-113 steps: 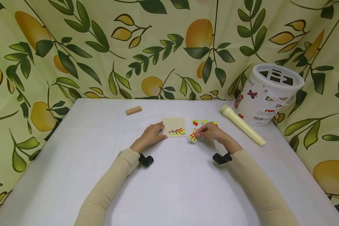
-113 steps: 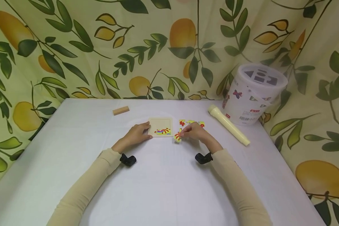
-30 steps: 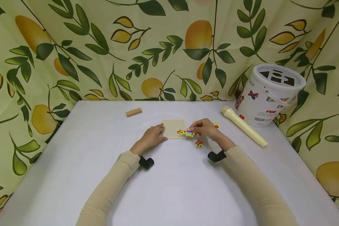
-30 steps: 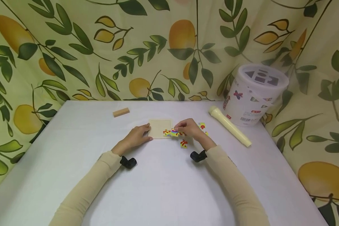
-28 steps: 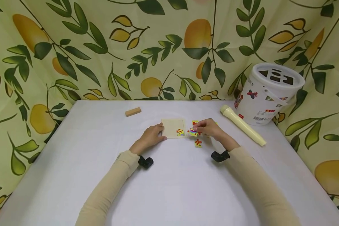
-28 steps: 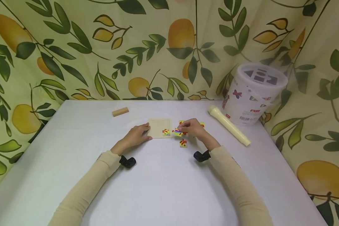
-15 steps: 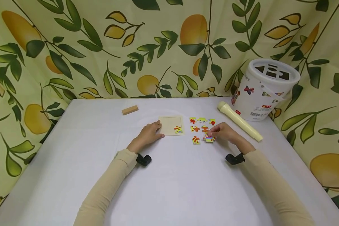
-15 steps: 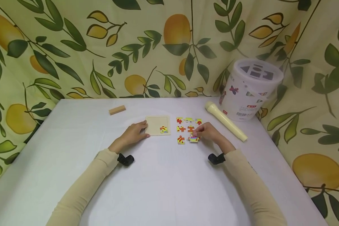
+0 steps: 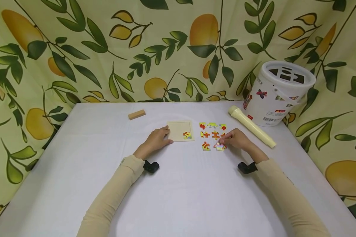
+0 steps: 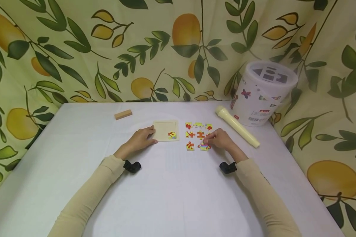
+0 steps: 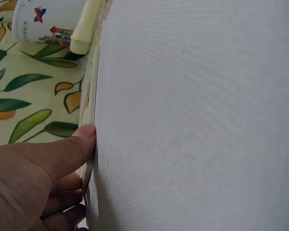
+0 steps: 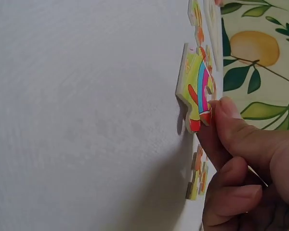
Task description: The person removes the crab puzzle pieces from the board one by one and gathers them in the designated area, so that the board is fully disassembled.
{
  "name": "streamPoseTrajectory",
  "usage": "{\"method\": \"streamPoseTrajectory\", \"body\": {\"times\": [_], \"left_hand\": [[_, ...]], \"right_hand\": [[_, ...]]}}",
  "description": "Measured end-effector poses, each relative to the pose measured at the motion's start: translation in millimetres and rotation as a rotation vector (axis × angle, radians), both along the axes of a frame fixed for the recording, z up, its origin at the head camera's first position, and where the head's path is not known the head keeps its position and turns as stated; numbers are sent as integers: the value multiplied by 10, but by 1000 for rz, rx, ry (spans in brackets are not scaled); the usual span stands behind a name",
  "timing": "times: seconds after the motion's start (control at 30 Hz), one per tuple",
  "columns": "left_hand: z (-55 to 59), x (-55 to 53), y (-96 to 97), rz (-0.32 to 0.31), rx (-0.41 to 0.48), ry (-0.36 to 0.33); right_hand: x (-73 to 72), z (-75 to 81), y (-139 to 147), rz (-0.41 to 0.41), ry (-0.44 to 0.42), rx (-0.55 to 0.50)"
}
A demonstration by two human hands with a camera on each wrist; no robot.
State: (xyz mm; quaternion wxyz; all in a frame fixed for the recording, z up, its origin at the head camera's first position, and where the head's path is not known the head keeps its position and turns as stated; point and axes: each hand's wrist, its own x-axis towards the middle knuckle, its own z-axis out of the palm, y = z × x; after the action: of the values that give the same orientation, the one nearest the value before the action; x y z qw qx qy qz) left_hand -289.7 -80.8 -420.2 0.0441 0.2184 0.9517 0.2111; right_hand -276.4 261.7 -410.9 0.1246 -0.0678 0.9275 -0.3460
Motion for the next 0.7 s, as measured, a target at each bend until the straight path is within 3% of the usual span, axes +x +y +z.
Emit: {"method": "streamPoseTrajectory", "body": {"times": [0.2,0.47,0.7], "left_hand": [[20,-7,-37,6,0,-8],[4,-19,-30,10,5,-30],[-16,-25,-12,13,8,-31]], "right_hand": [[-106,59,-139,-10,4,-27],[-365,97,-794,141,-23,-108],[-490,53,-1159,182,50,-57]]}}
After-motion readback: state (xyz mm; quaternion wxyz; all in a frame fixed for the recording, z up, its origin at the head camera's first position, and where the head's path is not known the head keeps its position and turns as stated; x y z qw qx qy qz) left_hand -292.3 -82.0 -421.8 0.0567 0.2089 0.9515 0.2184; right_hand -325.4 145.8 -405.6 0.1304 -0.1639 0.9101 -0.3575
